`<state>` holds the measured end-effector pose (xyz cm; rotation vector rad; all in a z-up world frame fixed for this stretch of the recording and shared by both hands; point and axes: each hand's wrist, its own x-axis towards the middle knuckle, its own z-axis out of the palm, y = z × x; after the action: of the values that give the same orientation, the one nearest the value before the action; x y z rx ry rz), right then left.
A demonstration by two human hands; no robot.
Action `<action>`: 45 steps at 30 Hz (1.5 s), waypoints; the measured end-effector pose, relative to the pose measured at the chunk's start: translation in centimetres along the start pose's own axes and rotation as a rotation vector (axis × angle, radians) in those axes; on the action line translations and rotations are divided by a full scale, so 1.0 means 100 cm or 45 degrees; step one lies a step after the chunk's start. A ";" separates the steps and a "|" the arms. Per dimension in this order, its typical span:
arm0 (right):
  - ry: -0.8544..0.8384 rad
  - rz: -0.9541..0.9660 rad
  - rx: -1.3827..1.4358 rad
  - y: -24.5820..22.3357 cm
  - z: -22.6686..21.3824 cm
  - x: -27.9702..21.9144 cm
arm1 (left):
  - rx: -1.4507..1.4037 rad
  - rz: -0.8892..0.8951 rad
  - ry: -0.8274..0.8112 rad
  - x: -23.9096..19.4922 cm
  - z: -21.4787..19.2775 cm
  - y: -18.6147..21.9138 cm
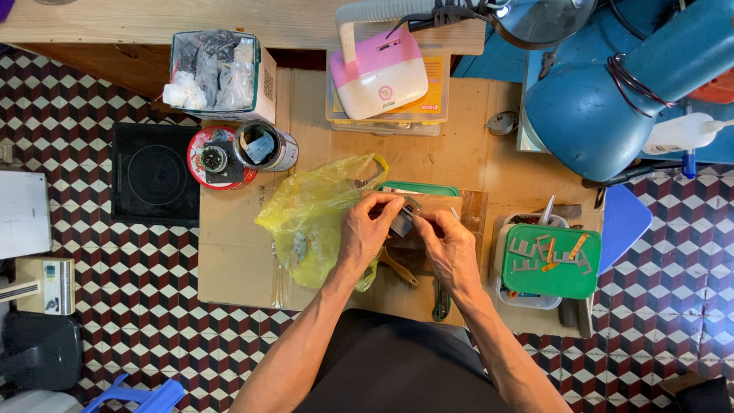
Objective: The person uses a small knife to scrape and clean the contacts on a small rectangular electronic component. They repeatedly insert the component into a wooden block, scrape the contacts, and inspect the result under a magnifying lamp.
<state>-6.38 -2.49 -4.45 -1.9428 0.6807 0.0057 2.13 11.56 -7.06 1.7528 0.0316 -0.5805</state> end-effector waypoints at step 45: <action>0.690 0.461 0.441 0.104 -0.085 -0.087 | 0.927 0.618 0.326 -0.027 0.028 0.005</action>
<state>-20.93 -8.83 -6.51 -1.4668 1.2923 -0.4006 -1.05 9.59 -5.99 2.4192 -0.4664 0.0132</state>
